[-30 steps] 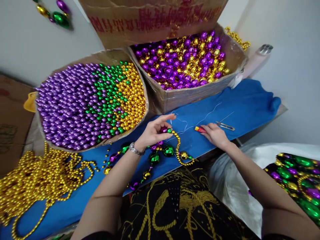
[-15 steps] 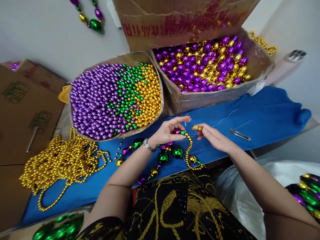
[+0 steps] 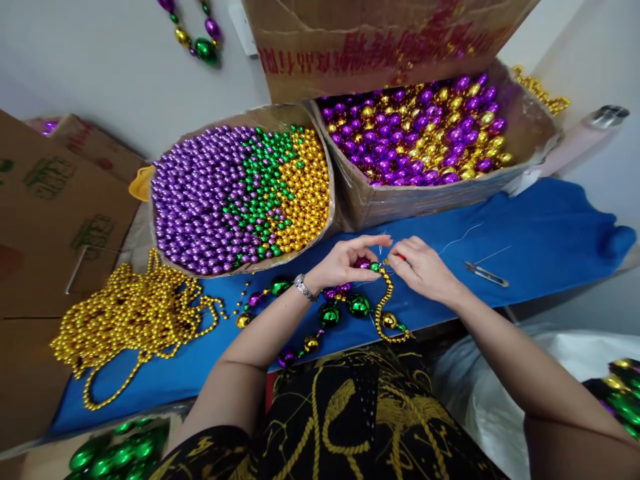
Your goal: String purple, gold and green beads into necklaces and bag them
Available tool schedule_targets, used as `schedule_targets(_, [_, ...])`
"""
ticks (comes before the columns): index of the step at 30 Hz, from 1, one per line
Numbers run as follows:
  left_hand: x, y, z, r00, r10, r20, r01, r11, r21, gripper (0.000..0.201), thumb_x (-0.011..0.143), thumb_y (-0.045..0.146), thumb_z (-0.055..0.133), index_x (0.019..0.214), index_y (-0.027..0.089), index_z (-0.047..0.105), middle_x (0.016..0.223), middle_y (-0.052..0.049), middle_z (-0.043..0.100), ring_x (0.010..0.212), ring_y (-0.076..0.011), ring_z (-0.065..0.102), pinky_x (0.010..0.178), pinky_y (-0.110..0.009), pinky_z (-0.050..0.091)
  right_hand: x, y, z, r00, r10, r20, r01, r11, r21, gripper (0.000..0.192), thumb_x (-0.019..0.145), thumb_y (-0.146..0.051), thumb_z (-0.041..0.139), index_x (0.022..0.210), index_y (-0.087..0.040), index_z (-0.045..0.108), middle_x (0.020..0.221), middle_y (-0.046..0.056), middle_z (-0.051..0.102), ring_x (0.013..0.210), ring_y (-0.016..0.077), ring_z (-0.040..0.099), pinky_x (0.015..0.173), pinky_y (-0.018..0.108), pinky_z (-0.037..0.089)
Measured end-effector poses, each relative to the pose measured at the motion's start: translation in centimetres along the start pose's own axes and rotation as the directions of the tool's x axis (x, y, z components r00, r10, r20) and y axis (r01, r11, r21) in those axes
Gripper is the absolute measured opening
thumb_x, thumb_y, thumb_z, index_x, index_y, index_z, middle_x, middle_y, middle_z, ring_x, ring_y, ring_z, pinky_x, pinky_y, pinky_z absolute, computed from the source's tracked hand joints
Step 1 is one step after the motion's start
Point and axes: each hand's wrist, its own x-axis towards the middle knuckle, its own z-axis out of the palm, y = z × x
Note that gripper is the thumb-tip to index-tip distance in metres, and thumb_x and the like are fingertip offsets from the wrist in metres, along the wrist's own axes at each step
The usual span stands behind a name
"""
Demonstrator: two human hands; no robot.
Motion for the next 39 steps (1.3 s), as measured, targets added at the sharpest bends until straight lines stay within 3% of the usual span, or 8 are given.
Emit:
schedule_targets(16, [0.1,-0.1,0.0,1.0,-0.014,-0.011,0.014,0.999,-0.05,0.069,0.071,0.021,0.081,0.135,0.028,0.056,0.139,-0.011,0.056,0.092,-0.0125,0.065,0.083,-0.031,0.057,-0.1,0.9,-0.2,0.993,-0.099,-0.062,0.089,0.984,-0.155,0.036,0.097,-0.046,0.038,0.086,-0.02,0.061,0.083,0.007,0.063,0.082,0.0212,0.052,0.082,0.037,0.042])
schedule_targets(20, [0.1,1.2,0.0,0.996,0.076,-0.047,-0.071,0.991,0.111,0.067,0.074,0.027,0.079,0.136,0.029,0.054,0.14,-0.011,0.055,0.092,-0.014,0.066,0.085,-0.032,0.058,-3.0,3.8,1.1,0.99,0.102,-0.096,-0.12,0.971,-0.205,0.035,0.097,-0.048,0.039,0.106,-0.021,0.061,0.098,0.009,0.067,0.093,0.0235,0.056,0.082,0.036,0.044])
schedule_targets(25, [0.4,4.9,0.6,0.964,0.244,-0.107,-0.208,0.941,0.267,0.064,0.078,0.029,0.076,0.138,0.029,0.052,0.141,-0.01,0.053,0.091,-0.015,0.065,0.081,-0.032,0.059,-6.9,6.5,3.5,0.911,0.406,-0.072,-0.402,0.837,-0.37,0.047,0.095,-0.055,0.036,0.101,-0.019,0.066,0.101,0.015,0.067,0.099,0.0311,0.058,0.081,0.043,0.047])
schedule_targets(27, [0.8,7.0,1.1,0.94,0.317,-0.124,-0.267,0.913,0.308,0.065,0.079,0.029,0.074,0.14,0.03,0.049,0.142,-0.008,0.053,0.093,-0.0162,0.066,0.08,-0.032,0.059,-7.2,5.7,3.5,0.925,0.36,-0.125,-0.38,0.888,-0.26,0.055,0.094,-0.061,0.033,0.107,-0.019,0.066,0.116,0.017,0.064,0.112,0.0338,0.055,0.09,0.048,0.045])
schedule_targets(29, [1.3,9.4,1.7,0.918,0.372,-0.137,-0.303,0.881,0.363,0.067,0.082,0.031,0.072,0.143,0.031,0.045,0.144,-0.006,0.05,0.098,-0.0181,0.067,0.08,-0.032,0.06,-6.8,3.9,3.0,0.956,0.271,-0.115,-0.268,0.963,0.038,0.066,0.094,-0.068,0.023,0.118,-0.021,0.062,0.122,0.016,0.062,0.117,0.0305,0.055,0.096,0.047,0.045])
schedule_targets(32, [1.8,12.8,2.2,0.89,0.424,-0.166,-0.303,0.824,0.479,0.07,0.085,0.04,0.067,0.148,0.034,0.036,0.148,-0.004,0.045,0.111,-0.0245,0.065,0.079,-0.032,0.059,-5.9,0.4,1.7,0.992,0.119,0.03,-0.115,0.823,0.556,0.082,0.087,-0.078,0.009,0.12,-0.021,0.059,0.101,0.012,0.069,0.097,0.0242,0.064,0.087,0.041,0.052])
schedule_targets(35, [1.8,15.6,1.6,0.817,0.545,-0.186,-0.334,0.712,0.618,0.065,0.091,0.046,0.056,0.15,0.034,0.031,0.149,-0.001,0.042,0.132,-0.032,0.05,0.084,-0.032,0.057,-5.0,-3.7,-0.8,0.99,0.137,-0.036,-0.066,0.67,0.739,0.059,0.088,-0.074,0.037,0.104,-0.022,0.06,0.071,0.002,0.062,0.069,0.017,0.061,0.072,0.035,0.053])
schedule_targets(39, [0.8,18.7,-0.8,0.566,0.812,-0.144,-0.515,0.484,0.707,0.058,0.091,0.038,0.062,0.142,0.021,0.041,0.146,0.001,0.044,0.142,-0.0274,0.035,0.088,-0.02,0.053,-2.2,-10.6,-7.9,0.951,0.11,-0.289,0.191,0.525,0.829,0.034,0.089,-0.058,0.056,0.092,-0.025,0.055,0.063,-0.007,0.047,0.049,0.0068,0.043,0.057,0.025,0.047])
